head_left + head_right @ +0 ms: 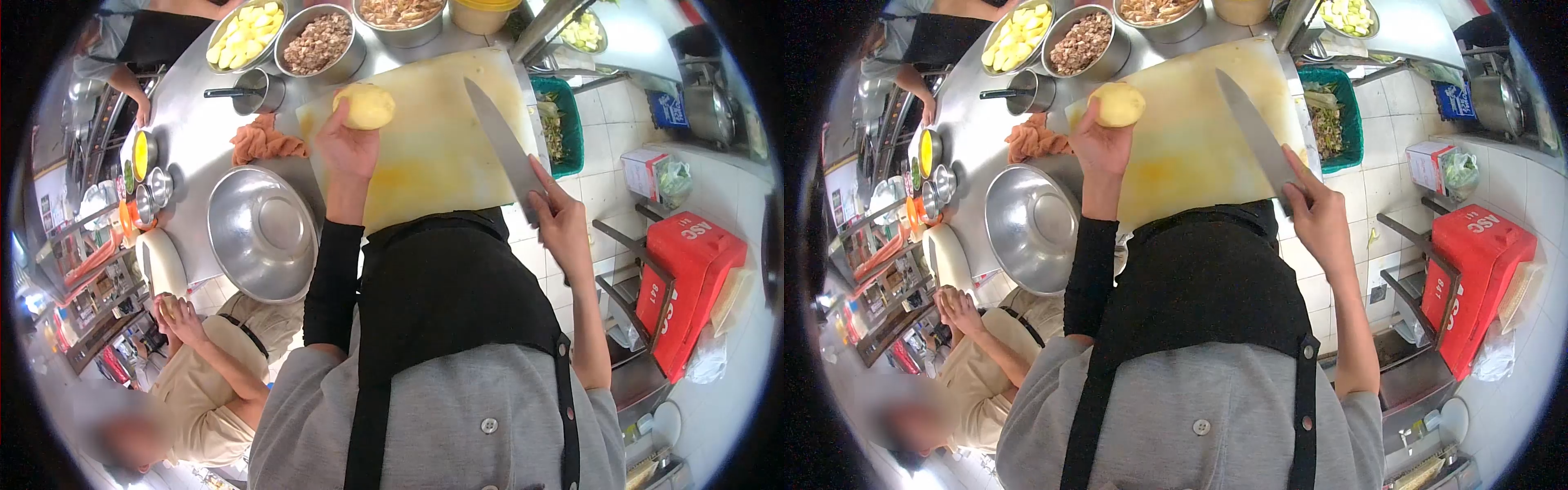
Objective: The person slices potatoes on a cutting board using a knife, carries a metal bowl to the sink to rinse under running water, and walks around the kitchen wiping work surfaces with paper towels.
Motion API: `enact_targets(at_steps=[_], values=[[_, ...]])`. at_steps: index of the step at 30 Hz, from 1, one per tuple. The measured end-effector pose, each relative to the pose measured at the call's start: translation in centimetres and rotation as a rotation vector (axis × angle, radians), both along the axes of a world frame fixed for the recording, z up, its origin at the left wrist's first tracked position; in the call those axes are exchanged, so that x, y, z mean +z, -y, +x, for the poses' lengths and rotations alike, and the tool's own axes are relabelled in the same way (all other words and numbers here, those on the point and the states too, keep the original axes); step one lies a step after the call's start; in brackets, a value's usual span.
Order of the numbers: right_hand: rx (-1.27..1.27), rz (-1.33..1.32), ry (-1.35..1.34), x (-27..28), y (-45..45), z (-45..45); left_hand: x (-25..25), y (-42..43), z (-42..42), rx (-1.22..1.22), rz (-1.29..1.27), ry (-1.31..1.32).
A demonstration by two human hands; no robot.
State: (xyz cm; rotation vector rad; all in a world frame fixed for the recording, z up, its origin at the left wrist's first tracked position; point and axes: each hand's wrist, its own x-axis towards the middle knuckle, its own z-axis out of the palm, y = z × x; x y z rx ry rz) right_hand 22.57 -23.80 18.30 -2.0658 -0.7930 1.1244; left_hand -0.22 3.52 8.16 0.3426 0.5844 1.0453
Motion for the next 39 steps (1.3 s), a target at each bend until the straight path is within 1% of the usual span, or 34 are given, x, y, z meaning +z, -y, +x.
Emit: enact_targets(at_steps=[2,3,5,6,7,8,11,12,13,14,15,17,20,21,23,24,26,28,29,32,33,35,36,37,38,39], values=[[0.218,0.120,0.596,-4.3,1.6,0.0,0.3,-0.2,-1.2,-0.066,-0.167,0.113],[0.198,0.075,0.485,-5.6,2.1,0.4,0.5,-0.2,-1.4,-0.080,-0.210,0.165],[0.116,0.073,0.269,-9.5,3.8,0.9,0.6,-0.1,-1.5,-0.106,-0.297,0.277],[0.076,0.068,0.159,-11.6,5.0,1.1,0.6,0.1,-1.6,-0.111,-0.313,0.279],[0.034,-0.002,0.077,-13.2,6.2,1.3,0.6,0.1,-1.7,-0.117,-0.326,0.284],[0.044,0.073,0.139,-14.2,7.1,0.9,0.6,0.0,-1.7,-0.120,-0.336,0.291],[0.016,0.105,0.261,-12.3,5.4,-0.8,-0.1,0.1,-2.6,-0.227,-0.205,0.150],[0.044,0.119,0.287,-12.6,4.3,-1.2,0.1,0.3,-2.1,-0.221,-0.191,0.077],[0.017,0.143,0.222,-11.6,2.2,-1.7,0.5,0.5,-1.6,-0.215,-0.174,0.004],[0.052,0.212,0.276,-13.6,0.9,-1.8,0.8,0.7,-1.2,-0.204,-0.155,-0.069],[0.049,0.205,0.267,-13.8,-1.3,-2.3,0.9,0.8,-0.7,-0.221,-0.108,-0.067],[0.010,0.216,0.308,-16.0,-5.0,-2.9,1.1,1.2,0.0,-0.243,-0.009,-0.071],[-0.132,0.155,0.274,-16.1,-8.7,-3.6,1.2,1.7,0.6,-0.207,0.137,-0.191],[-0.182,0.150,0.243,-17.1,-8.6,-3.4,1.6,1.9,0.7,-0.202,0.189,-0.223],[-0.235,0.082,0.293,-16.6,-6.8,-3.0,2.8,2.6,0.6,-0.184,0.288,-0.280],[-0.256,0.047,0.321,-16.1,-5.5,-2.8,2.5,2.4,0.4,-0.186,0.327,-0.329],[-0.238,0.034,0.540,-14.6,-2.1,-2.6,1.7,2.4,-0.2,-0.180,0.393,-0.433],[-0.306,0.042,0.510,-13.0,-0.1,-2.7,1.5,2.3,-0.5,-0.209,0.440,-0.564],[-0.248,0.112,0.518,-12.9,1.1,-2.4,1.4,2.3,-0.5,-0.230,0.463,-0.629],[-0.101,0.168,0.465,-10.9,1.5,-2.7,1.1,2.7,0.0,-0.288,0.440,-0.700],[-0.054,0.150,0.402,-10.7,1.5,-2.5,0.5,2.7,0.0,-0.320,0.375,-0.628],[-0.050,0.158,0.303,-10.6,0.9,-2.7,-0.9,2.7,0.2,-0.385,0.248,-0.484],[-0.047,0.161,0.253,-10.6,0.6,-2.8,-0.6,2.8,0.3,-0.401,0.145,-0.399],[-0.096,0.145,0.099,-10.4,0.3,-2.9,-0.2,2.9,0.3,-0.414,0.042,-0.315],[-0.104,0.140,0.108,-10.0,0.0,-2.9,0.1,3.0,0.3,-0.425,-0.061,-0.233],[-0.110,0.134,0.116,-9.1,-0.4,-2.9,0.1,3.0,0.3,-0.434,-0.044,-0.230]])
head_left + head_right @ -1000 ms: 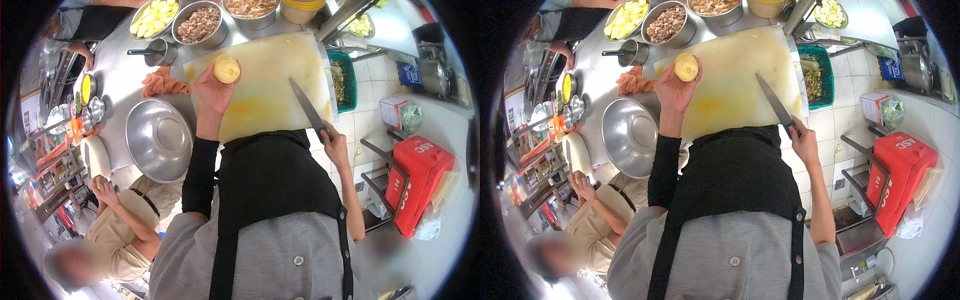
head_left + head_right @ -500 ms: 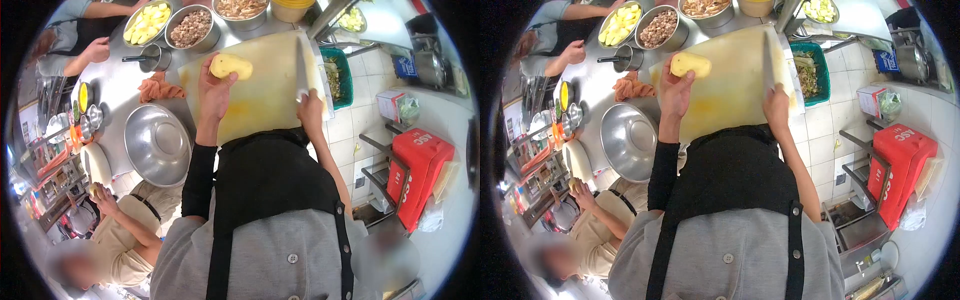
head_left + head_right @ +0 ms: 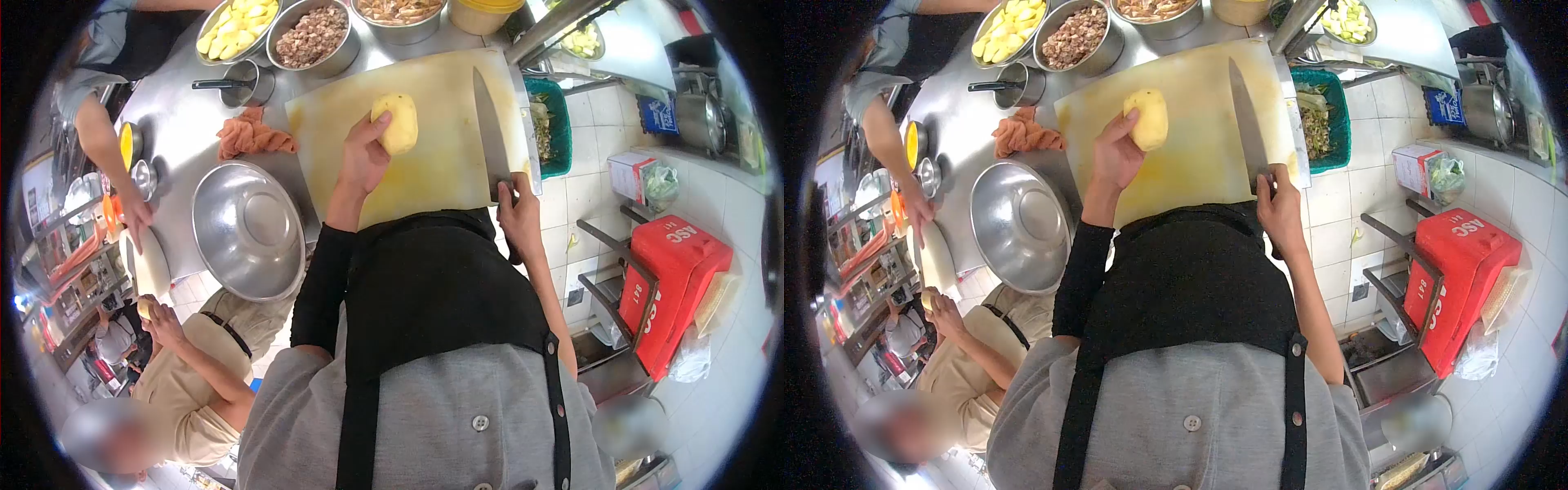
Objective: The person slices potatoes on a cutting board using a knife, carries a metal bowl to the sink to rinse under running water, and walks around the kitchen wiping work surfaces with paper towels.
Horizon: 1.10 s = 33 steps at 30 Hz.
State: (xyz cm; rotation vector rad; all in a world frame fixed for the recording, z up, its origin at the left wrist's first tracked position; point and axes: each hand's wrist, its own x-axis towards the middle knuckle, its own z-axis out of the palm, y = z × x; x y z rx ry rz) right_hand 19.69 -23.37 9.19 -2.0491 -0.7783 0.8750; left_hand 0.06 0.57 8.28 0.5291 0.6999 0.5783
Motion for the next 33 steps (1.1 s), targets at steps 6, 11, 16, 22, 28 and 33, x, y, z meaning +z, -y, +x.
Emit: enact_targets(at_steps=[6,11,16,22,28,33], values=[[0.149,-0.120,0.108,3.1,-0.2,0.7,-1.6,-0.1,0.6,-0.092,0.285,-0.320],[0.326,-0.065,0.350,3.8,0.2,-0.4,-3.3,0.1,0.8,-0.096,0.150,-0.300],[0.437,-0.203,0.497,6.3,-0.6,-1.6,-3.9,0.4,0.5,-0.084,0.004,-0.175],[0.509,-0.242,0.502,8.2,-0.1,-1.2,-4.9,0.4,0.4,-0.077,0.209,-0.309],[0.358,-0.045,0.323,11.4,0.1,1.2,-1.3,-0.5,-0.5,-0.110,0.083,-0.056],[0.369,-0.060,0.230,15.0,-0.7,1.7,0.1,-2.1,-0.5,-0.050,-0.080,0.087]])
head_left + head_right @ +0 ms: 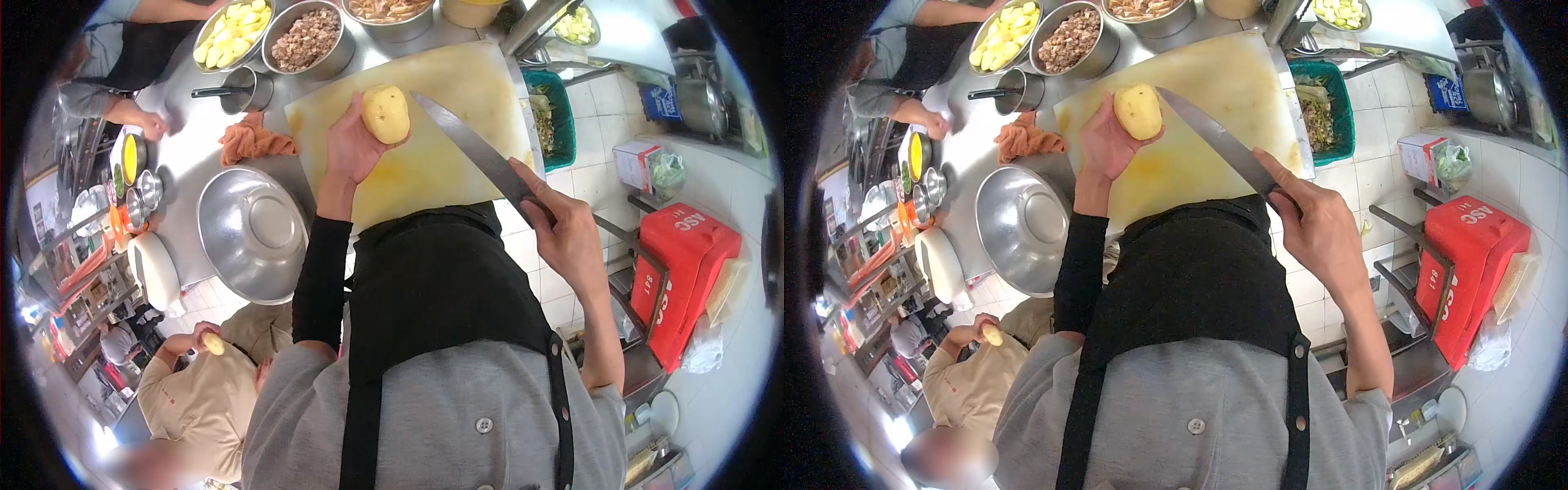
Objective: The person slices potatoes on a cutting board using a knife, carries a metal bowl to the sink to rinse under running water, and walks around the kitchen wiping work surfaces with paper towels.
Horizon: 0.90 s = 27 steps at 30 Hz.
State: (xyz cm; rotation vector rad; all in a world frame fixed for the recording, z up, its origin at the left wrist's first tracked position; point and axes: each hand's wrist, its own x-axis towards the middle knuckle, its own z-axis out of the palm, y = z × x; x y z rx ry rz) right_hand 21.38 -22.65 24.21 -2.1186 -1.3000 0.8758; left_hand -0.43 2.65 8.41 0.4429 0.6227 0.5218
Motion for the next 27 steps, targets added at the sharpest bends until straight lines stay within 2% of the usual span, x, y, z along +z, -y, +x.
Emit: enact_targets(at_steps=[5,13,21,24,27], values=[[0.072,0.010,0.047,1.4,-1.0,0.1,1.8,-1.6,0.5,0.037,0.090,-0.216],[0.127,0.044,0.093,1.9,-2.1,-0.2,4.4,-2.5,0.3,0.026,0.136,-0.254],[0.154,0.028,0.133,2.6,-2.5,0.0,4.8,-2.6,0.4,0.003,0.189,-0.293],[0.178,0.001,0.108,2.8,-2.7,0.4,5.5,-2.8,0.5,-0.033,0.228,-0.327],[0.167,-0.018,-0.030,1.9,-2.5,0.7,5.6,-2.8,0.5,-0.055,0.264,-0.364]])
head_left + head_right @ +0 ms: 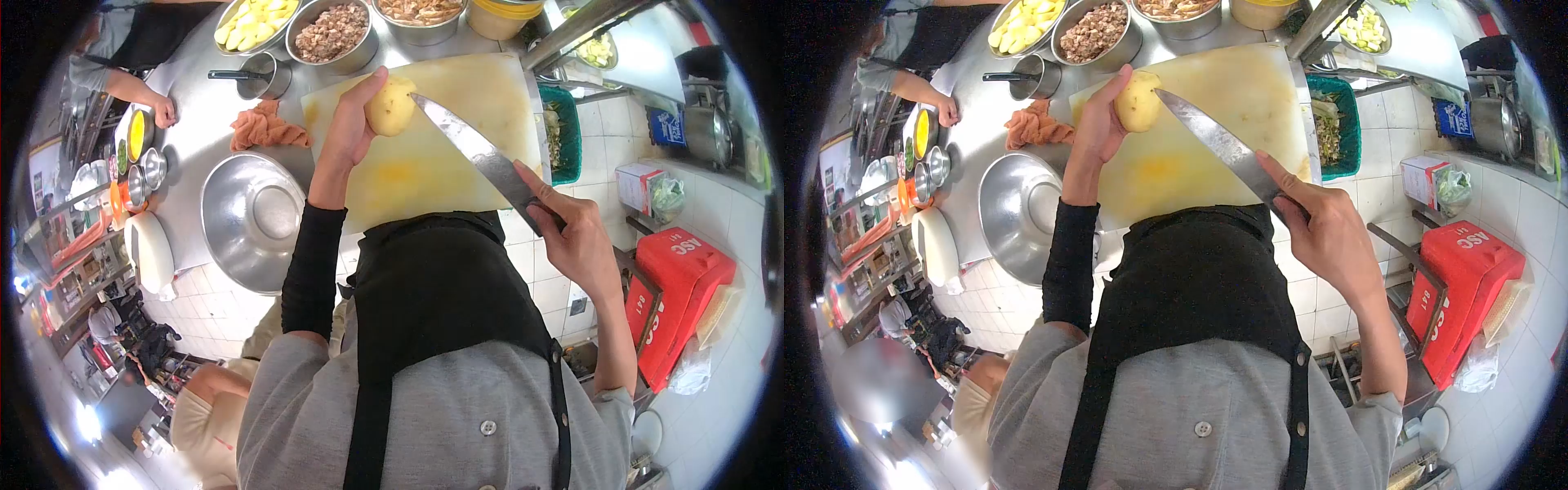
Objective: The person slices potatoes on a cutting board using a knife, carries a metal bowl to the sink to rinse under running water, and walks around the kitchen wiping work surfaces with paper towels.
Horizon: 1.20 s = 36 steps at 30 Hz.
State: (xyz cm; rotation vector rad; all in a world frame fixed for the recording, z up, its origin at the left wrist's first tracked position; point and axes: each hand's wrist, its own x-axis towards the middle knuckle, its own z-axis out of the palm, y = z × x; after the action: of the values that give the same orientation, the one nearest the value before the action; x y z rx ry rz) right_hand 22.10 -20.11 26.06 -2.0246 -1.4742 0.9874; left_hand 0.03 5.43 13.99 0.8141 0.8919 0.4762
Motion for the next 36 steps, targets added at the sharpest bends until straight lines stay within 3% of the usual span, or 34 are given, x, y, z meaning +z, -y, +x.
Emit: enact_targets(at_steps=[5,9,18,23,26,28,31,32,34,36], values=[[-0.102,-0.050,-0.267,-2.8,0.2,-1.1,0.2,0.1,0.2,0.041,-0.020,-0.002],[-0.323,-0.338,-0.700,-2.7,-0.5,-1.3,-0.6,-0.1,-0.1,0.090,0.003,0.056],[-0.402,-0.294,-1.096,-3.6,-0.9,-2.1,-0.9,0.8,0.9,0.245,0.109,0.250],[-0.469,-0.293,-1.463,-4.7,-0.7,-3.1,-1.9,1.5,1.4,0.288,0.107,0.472],[-0.483,-0.275,-1.599,-5.7,0.2,-3.3,-4.7,0.9,2.2,0.337,0.366,0.555],[-0.499,-0.247,-1.630,-5.9,0.8,-3.7,-5.2,0.7,2.7,0.327,0.527,0.437],[-0.598,-0.112,-1.637,-5.2,2.1,-2.7,-6.5,1.0,2.5,0.276,0.607,0.319],[-0.563,-0.116,-1.349,-4.8,2.0,-2.3,-7.1,1.0,2.3,0.252,0.607,0.288],[-0.500,-0.115,-0.777,-4.2,2.1,-1.9,-7.0,1.6,2.2,0.285,0.371,0.271],[-0.393,0.065,-0.425,-6.1,2.5,-2.3,-6.6,2.3,2.2,0.276,0.177,0.221]])
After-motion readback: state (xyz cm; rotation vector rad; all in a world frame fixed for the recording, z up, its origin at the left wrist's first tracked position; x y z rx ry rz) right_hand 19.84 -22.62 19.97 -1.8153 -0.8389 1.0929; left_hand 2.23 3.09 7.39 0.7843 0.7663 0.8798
